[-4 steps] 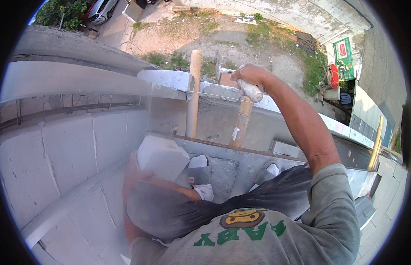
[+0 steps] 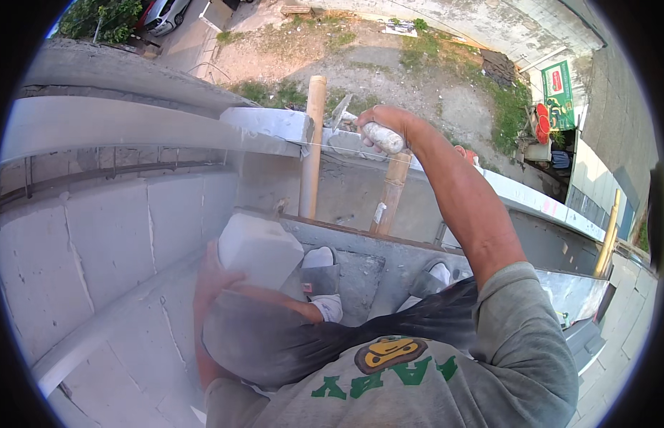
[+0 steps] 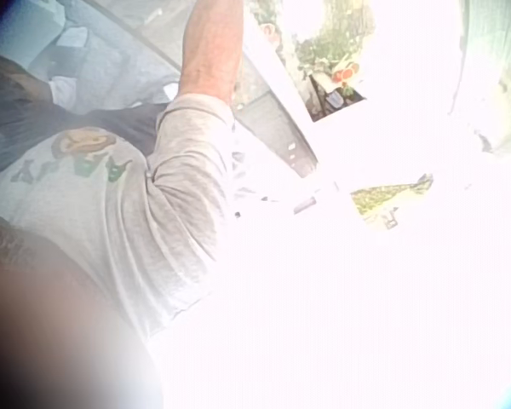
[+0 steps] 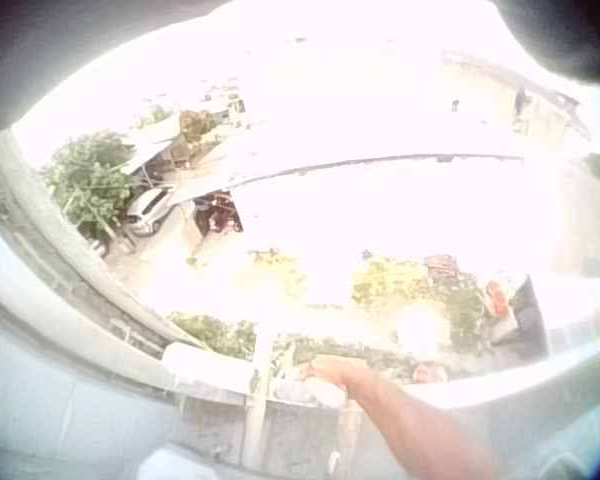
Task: The person builds a wall by applying mortar from a bucket to lightweight concrete blocks with a trowel, then laying the blocks in courses and tapping them into place with a rubber mallet.
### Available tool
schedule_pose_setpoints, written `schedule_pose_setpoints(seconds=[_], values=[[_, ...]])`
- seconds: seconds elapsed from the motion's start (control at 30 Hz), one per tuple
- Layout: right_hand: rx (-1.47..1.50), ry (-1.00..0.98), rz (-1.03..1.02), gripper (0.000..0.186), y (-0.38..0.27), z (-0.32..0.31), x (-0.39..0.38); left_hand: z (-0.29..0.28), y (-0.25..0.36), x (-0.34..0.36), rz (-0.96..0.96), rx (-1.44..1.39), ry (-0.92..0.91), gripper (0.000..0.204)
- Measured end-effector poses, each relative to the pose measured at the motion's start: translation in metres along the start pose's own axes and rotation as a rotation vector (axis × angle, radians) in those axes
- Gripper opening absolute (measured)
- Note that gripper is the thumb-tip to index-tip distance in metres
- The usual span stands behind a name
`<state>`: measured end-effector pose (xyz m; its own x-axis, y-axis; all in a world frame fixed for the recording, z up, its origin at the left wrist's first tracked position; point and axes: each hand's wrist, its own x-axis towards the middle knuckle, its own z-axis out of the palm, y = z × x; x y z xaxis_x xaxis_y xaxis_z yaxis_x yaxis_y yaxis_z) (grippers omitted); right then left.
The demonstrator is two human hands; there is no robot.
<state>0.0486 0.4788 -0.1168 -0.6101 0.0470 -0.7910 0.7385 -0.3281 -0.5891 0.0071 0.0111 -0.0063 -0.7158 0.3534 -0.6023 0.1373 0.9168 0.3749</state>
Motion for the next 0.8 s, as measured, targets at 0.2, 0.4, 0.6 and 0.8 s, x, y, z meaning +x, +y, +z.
schedule_pose_setpoints(seconds=[0.2,0.4,0.6,0.8], values=[[-0.533,-0.18,0.214,0.023,-0.02,0.03,0.061,0.008,-0.004,-0.011,-0.042,0.074,0.064,0.09],[-0.568,-0.24,0.137,0.018,-0.046,0.054,0.064,0.008,-0.01,-0.012,-0.071,-0.051,0.073,0.091],[-0.605,-0.424,-0.061,0.019,-0.079,0.058,0.035,0.004,-0.008,0.002,0.022,-0.045,0.053,0.085],[-0.537,-0.335,-0.472,0.021,-0.075,0.011,-0.008,0.002,-0.007,0.002,-0.013,-0.048,0.031,0.085]])
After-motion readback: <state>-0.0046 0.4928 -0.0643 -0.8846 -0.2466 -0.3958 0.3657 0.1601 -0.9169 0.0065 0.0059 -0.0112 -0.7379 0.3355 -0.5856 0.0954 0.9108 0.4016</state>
